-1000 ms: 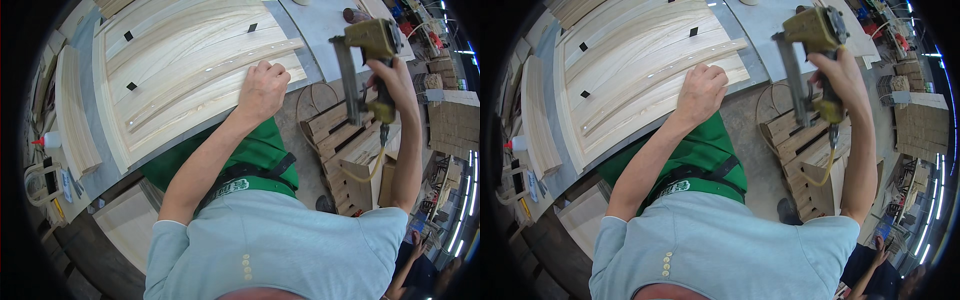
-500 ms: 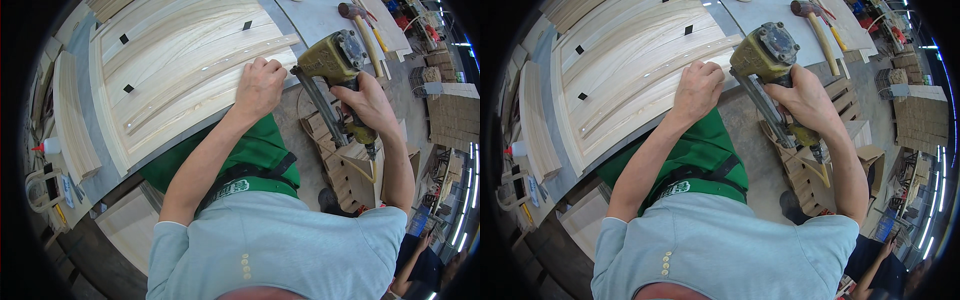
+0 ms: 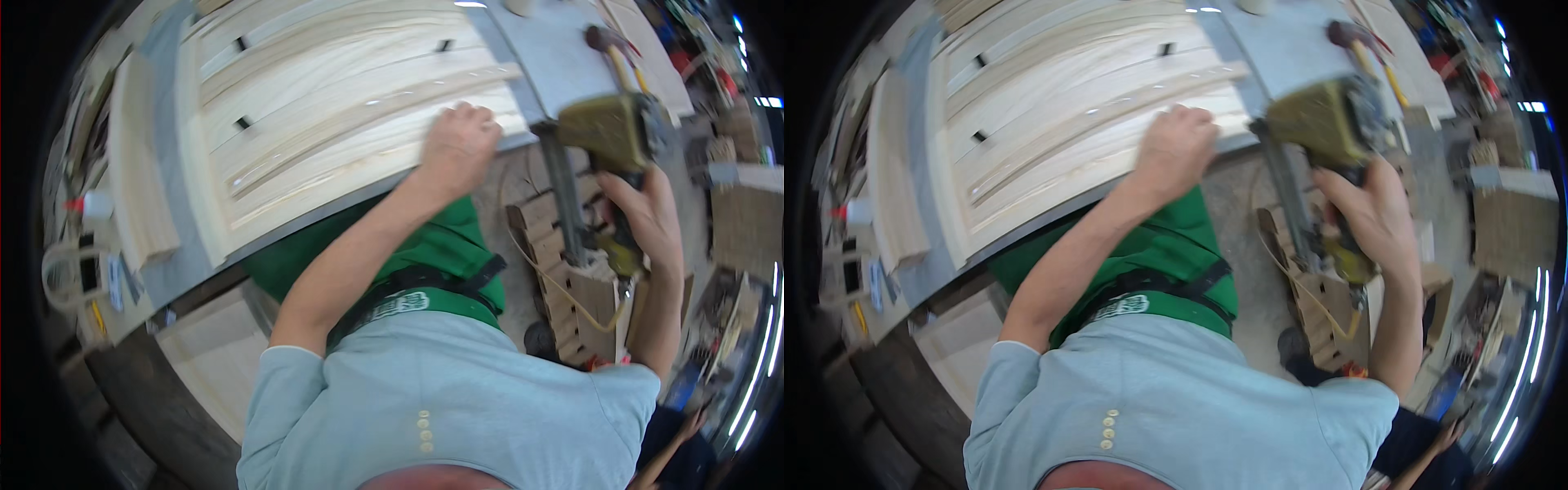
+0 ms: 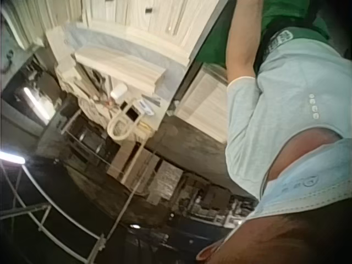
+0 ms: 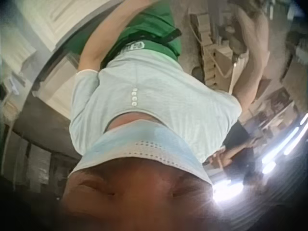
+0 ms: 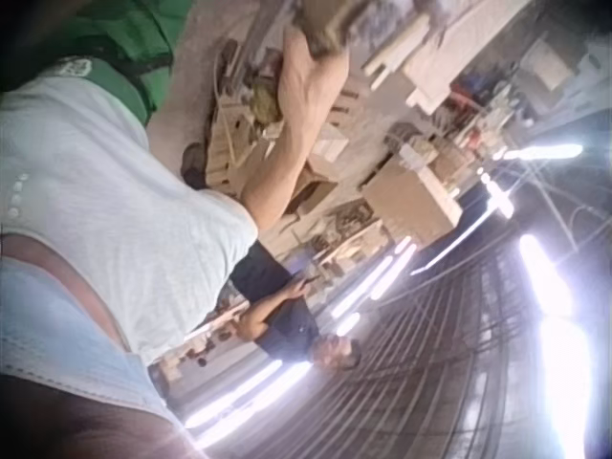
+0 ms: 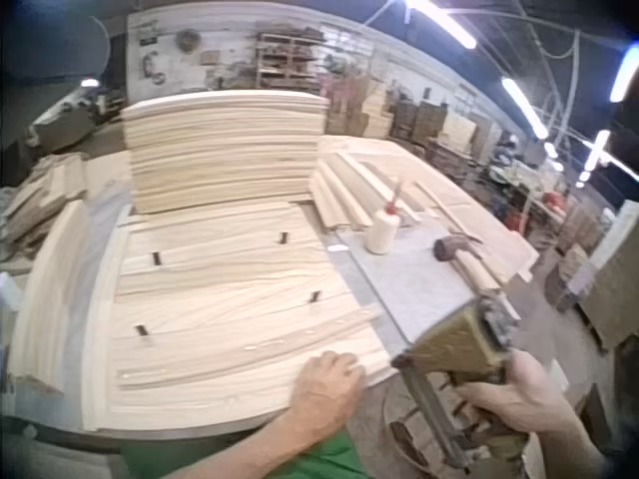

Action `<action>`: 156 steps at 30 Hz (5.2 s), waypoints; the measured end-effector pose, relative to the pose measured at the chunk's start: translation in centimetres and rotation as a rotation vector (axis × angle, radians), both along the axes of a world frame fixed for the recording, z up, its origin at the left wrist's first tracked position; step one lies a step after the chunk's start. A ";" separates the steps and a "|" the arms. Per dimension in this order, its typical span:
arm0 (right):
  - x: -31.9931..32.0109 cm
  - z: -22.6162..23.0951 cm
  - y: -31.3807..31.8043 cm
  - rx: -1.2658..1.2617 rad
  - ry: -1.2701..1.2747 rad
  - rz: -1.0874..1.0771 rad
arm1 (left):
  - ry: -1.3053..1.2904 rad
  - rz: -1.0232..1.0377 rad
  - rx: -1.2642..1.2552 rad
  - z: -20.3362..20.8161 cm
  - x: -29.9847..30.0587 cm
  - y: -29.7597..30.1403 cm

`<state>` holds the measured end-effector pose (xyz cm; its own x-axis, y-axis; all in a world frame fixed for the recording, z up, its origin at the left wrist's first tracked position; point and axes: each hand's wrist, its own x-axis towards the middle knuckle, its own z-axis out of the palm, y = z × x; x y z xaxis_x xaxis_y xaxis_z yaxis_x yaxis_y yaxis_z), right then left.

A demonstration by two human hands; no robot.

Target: Assemble wooden panels by applying glue, placing slats, and using a nail gun.

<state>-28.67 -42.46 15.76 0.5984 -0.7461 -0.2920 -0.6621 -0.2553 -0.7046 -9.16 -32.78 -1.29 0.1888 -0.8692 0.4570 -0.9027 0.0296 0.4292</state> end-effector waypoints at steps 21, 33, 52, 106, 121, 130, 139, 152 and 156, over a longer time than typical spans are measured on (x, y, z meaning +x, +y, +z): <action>17.0 -2.0 15.2 0.151 -0.086 0.693 | 0.044 0.457 0.055 1.3 10.9 32.4; 20.3 -3.6 20.2 -0.010 -0.061 0.977 | 0.069 0.425 0.002 0.7 11.6 32.4; 13.4 -2.3 12.7 0.048 0.085 0.567 | 0.130 0.278 0.319 3.5 12.9 31.6; 12.8 -14.4 -9.0 -0.641 -0.197 0.238 | 0.445 0.871 0.224 4.7 9.8 24.9; -2.1 -10.4 -6.9 -0.147 -0.282 -0.044 | 0.084 0.250 -0.179 8.4 24.4 -6.5; 1.6 -13.0 -7.1 0.504 -0.516 -0.330 | -0.200 0.111 -0.030 3.2 21.7 -18.7; 3.6 -13.7 -8.3 0.674 -0.560 -0.305 | -0.258 0.108 0.174 2.2 23.8 -18.9; 5.2 -12.8 -7.8 0.613 -0.395 -0.276 | -0.306 -0.010 0.498 3.7 20.2 -17.8; 5.0 -13.4 -7.6 0.536 -0.386 -0.279 | -0.306 -0.051 0.391 4.8 18.3 -16.4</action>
